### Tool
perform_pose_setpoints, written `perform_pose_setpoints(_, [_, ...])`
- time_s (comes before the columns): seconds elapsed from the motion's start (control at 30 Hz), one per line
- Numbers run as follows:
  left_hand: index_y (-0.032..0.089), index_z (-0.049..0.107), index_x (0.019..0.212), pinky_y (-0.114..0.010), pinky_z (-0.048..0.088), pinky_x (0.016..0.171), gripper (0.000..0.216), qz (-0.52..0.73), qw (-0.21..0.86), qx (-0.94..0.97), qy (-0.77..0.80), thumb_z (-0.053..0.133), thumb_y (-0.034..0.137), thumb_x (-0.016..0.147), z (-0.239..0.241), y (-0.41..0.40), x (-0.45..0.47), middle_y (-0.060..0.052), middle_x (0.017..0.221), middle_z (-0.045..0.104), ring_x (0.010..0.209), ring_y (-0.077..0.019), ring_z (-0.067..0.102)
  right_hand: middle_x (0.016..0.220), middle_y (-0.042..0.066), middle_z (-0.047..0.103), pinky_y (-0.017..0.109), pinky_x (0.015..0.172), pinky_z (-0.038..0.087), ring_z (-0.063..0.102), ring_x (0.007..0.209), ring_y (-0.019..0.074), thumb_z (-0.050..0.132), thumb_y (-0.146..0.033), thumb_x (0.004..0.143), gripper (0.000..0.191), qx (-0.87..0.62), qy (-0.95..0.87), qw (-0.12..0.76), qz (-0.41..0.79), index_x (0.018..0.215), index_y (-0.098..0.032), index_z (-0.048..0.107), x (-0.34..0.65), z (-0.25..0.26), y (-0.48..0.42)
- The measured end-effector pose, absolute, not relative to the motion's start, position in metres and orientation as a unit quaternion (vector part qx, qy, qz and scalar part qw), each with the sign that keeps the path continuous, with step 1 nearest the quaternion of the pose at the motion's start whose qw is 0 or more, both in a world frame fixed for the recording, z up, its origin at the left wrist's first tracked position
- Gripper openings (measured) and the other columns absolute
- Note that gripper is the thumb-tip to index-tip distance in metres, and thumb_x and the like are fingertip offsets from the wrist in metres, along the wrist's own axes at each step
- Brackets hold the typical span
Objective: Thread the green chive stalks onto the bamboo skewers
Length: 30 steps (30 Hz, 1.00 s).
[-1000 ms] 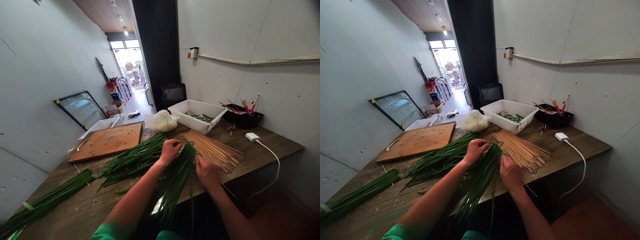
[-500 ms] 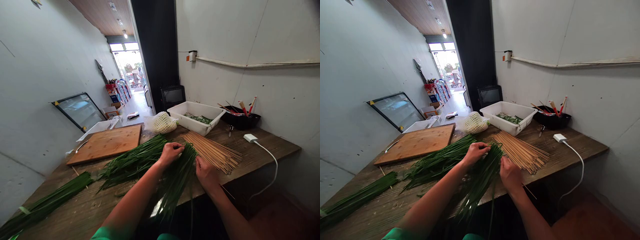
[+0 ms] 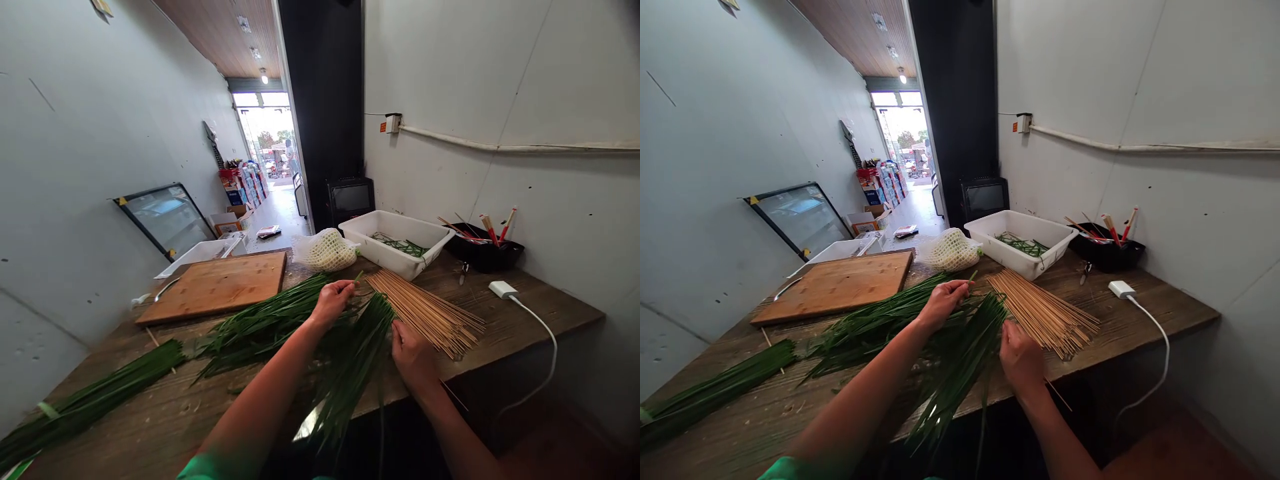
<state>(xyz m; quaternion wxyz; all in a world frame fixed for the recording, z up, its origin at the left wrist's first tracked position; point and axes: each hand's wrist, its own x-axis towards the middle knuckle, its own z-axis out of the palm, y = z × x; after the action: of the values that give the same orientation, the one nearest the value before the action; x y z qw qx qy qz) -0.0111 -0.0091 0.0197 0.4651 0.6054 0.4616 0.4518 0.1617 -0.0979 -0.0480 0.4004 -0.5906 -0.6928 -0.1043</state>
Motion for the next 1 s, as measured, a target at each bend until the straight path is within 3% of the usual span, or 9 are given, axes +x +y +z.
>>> perform_pose_setpoints(0.2, [0.013, 0.072, 0.082, -0.021, 0.044, 0.057, 0.023, 0.411, 0.341, 0.687, 0.493, 0.056, 0.029, 0.077, 0.012, -0.013, -0.006, -0.003, 0.069, 0.069, 0.058, -0.0111, 0.058, 0.07, 0.007, 0.066, 0.026, 0.056, 0.036, 0.059, 0.06, 0.0152, 0.035, -0.023, 0.094, 0.032, -0.596, -0.687, 0.399, -0.112, 0.085, -0.014, 0.064, 0.161, -0.048, -0.099])
perform_pose_setpoints(0.4, [0.016, 0.073, 0.091, -0.025, 0.049, 0.077, 0.022, 0.393, 0.297, 0.719, 0.49, 0.056, 0.022, 0.078, 0.013, -0.023, 0.003, -0.004, 0.089, 0.073, 0.08, -0.0166, 0.066, 0.073, 0.008, 0.067, 0.025, 0.058, 0.038, 0.06, 0.064, 0.0152, 0.034, -0.022, 0.094, 0.032, -0.597, -0.689, 0.401, -0.091, 0.085, -0.014, 0.064, 0.162, -0.049, -0.098])
perform_pose_setpoints(1.0, [0.016, 0.073, 0.092, -0.025, 0.05, 0.074, 0.022, 0.399, 0.279, 0.707, 0.513, 0.057, 0.019, 0.077, 0.015, -0.026, 0.004, -0.003, 0.085, 0.073, 0.076, -0.0153, 0.066, 0.072, 0.008, 0.067, 0.025, 0.058, 0.038, 0.059, 0.061, 0.0153, 0.034, -0.023, 0.095, 0.033, -0.591, -0.689, 0.406, -0.104, 0.085, -0.013, 0.064, 0.163, -0.05, -0.097])
